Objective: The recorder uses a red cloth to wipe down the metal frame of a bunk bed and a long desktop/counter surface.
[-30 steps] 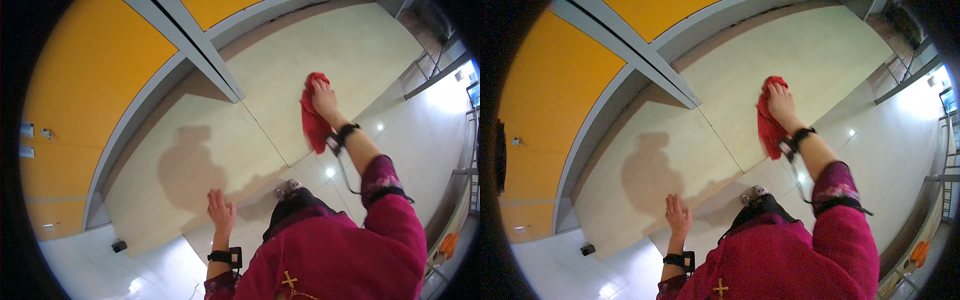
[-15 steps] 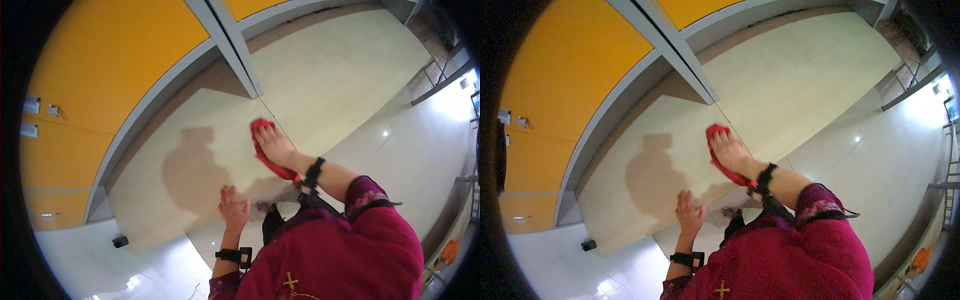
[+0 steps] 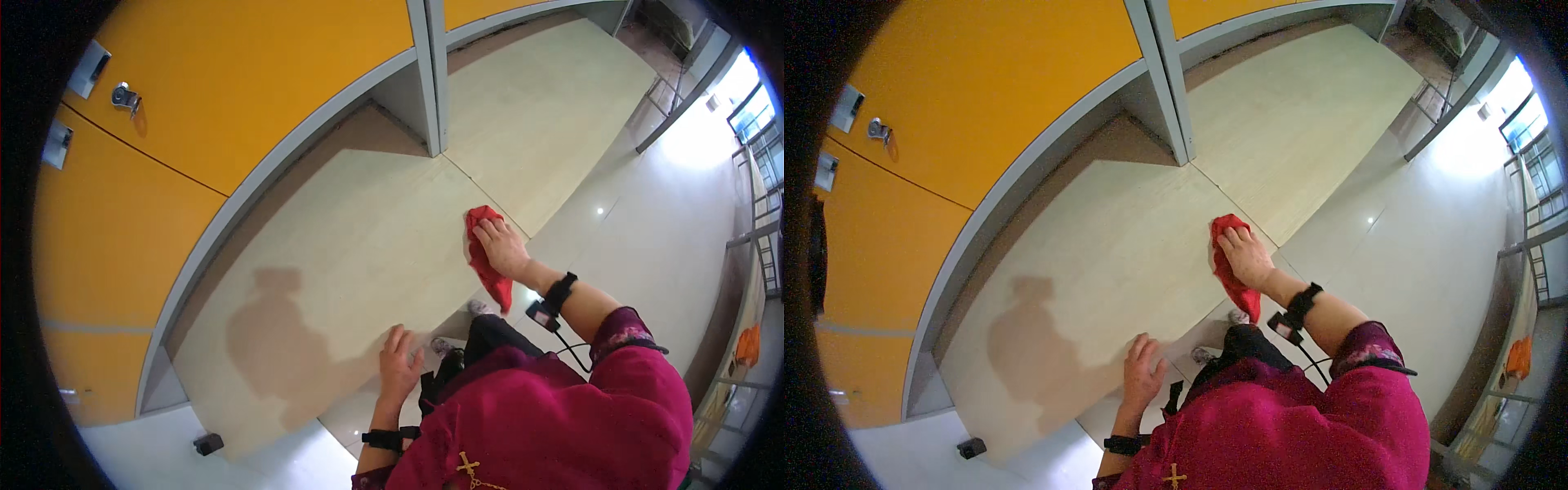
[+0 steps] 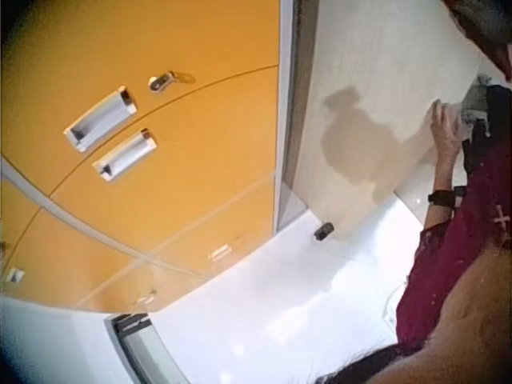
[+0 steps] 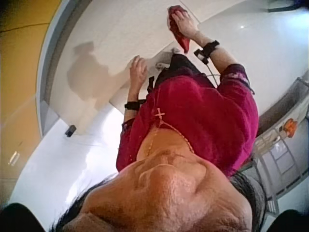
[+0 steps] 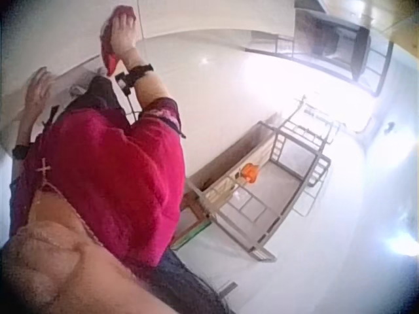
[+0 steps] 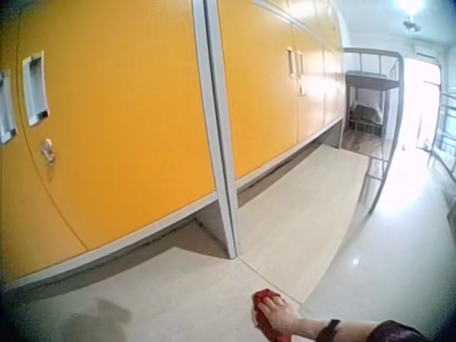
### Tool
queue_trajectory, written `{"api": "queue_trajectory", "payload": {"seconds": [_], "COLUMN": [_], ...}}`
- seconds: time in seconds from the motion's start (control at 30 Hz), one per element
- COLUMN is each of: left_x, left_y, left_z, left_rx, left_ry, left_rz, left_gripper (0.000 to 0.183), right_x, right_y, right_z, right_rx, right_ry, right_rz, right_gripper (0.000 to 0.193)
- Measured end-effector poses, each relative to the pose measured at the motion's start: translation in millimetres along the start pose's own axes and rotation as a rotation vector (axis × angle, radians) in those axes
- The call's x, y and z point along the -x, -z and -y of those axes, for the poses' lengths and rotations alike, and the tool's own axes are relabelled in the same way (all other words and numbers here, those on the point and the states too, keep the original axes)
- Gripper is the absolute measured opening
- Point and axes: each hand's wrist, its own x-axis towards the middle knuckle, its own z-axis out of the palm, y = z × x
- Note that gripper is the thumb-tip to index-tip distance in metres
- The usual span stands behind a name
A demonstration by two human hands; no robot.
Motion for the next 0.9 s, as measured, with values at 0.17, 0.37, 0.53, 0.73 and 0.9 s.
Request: {"api": "queue_trajectory", "payload": {"seconds": [0.17, 0.37, 0.53, 0.73, 0.9], "left_x": [-8.4, -9.1, -30.2, -113.6, -144.9], "left_y": [3.3, 18.5, 17.2, 2.2, 36.9], "left_z": [5.1, 9.5, 8.4, -39.9, -22.0], "left_rx": [0.046, 0.123, 0.446, 1.176, 1.107], "left_ry": [-0.048, -0.037, 0.247, 0.158, 0.366], "left_rz": [-0.093, -0.005, 0.095, -0.077, -0.077], "left_gripper": [0.039, 0.034, 0.033, 0.034, 0.026], "right_x": [-110.0, -116.5, -32.3, -48.3, -44.1], "right_y": [-5.5, -19.6, -17.8, 35.7, 24.4], "right_z": [-16.0, 8.7, 42.8, 75.9, 67.6], "right_rx": [0.192, 0.296, -0.356, -1.619, -1.450], "right_ry": [-0.015, -0.112, -0.045, -0.226, -0.225], "right_rz": [-0.173, -0.273, -0.003, 0.032, -0.167], "right_gripper": [0.031, 0.024, 0.030, 0.029, 0.027]}}
